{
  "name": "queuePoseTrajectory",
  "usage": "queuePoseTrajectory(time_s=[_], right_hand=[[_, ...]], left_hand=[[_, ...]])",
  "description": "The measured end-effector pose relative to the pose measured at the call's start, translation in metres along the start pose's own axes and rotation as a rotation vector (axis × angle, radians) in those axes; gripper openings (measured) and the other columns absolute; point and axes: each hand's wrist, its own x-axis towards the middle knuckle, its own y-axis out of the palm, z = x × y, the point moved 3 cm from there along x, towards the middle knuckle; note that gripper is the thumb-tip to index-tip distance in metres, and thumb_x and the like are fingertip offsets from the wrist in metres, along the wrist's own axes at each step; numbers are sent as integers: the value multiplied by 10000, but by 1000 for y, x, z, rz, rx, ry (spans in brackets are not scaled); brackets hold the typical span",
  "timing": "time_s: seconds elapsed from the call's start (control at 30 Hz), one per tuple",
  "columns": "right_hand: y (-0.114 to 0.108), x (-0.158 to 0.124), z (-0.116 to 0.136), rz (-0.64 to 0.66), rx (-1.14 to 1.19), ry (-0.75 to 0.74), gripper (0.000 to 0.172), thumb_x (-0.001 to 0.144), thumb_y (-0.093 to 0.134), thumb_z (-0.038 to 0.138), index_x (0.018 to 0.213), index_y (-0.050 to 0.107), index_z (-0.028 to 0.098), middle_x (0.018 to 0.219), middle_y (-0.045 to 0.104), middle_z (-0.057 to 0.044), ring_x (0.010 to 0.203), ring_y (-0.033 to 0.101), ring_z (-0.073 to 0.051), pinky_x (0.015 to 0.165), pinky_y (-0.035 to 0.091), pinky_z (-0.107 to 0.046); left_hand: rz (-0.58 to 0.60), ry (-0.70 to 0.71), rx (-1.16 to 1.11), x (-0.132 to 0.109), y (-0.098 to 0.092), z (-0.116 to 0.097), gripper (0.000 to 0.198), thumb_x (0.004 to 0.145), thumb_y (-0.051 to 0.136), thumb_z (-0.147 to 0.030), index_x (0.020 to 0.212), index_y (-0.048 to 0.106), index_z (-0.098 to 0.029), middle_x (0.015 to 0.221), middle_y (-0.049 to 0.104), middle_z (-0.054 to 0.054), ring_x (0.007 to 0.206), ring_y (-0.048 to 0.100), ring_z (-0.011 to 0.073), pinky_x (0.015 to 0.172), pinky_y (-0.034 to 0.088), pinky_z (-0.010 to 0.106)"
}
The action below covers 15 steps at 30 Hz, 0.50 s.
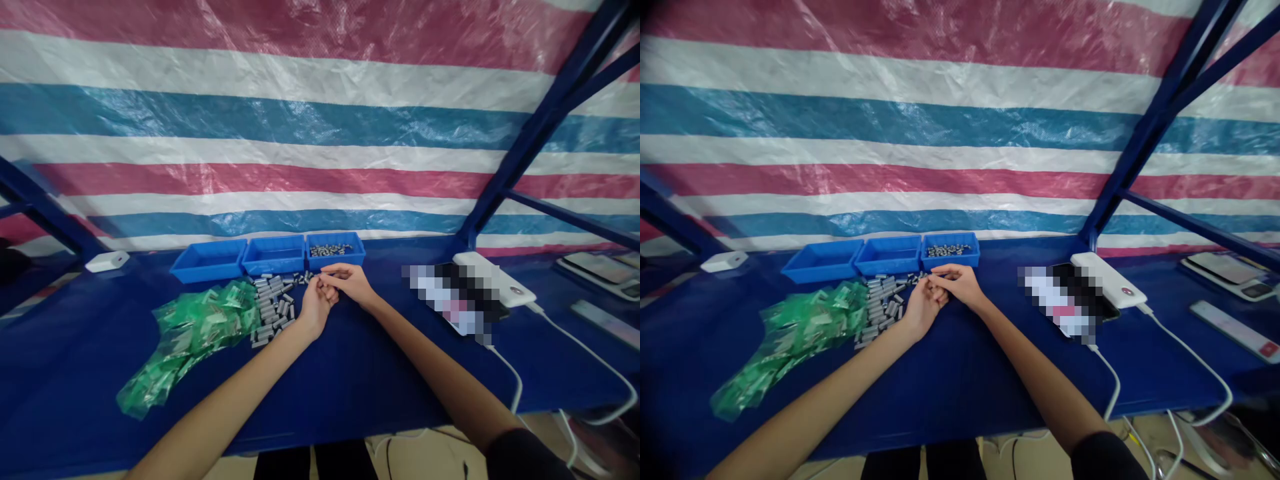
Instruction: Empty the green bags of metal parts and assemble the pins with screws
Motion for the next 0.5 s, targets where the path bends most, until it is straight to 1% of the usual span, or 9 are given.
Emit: queuePoseTrajectory(time_s=[0.1,0.23,0.4,0.5], right_hand=[[0,0,-1,7,-12,15,307,597,728,388,818,700,177,688,699,-28,615,643,-159,603,524,-291],[3,-2,0,12,28,46,244,629,704,394,769,694,194,651,689,-14,573,628,-151,539,505,-276],[3,-3,1,-29,27,79,204,634,703,365,745,697,193,666,689,-8,617,622,-136,581,483,-259],[0,-1,-1,-5,16,106,234,630,708,372,775,704,188,695,689,-8,632,606,-120,573,455,-235]], left_hand=[[1,4,34,-1,0,0,380,883,351,-373,557,324,-179,404,302,-65,390,312,65,476,303,195],[10,21,33,-2,0,0,377,877,352,-366,551,304,-182,405,287,-65,395,317,69,481,305,193],[22,30,-7,-3,-1,-1,346,861,362,-322,549,294,-187,405,265,-65,394,303,77,479,303,201],[22,36,-11,-2,-1,-2,349,851,378,-321,542,286,-189,409,256,-66,397,305,77,483,305,205]])
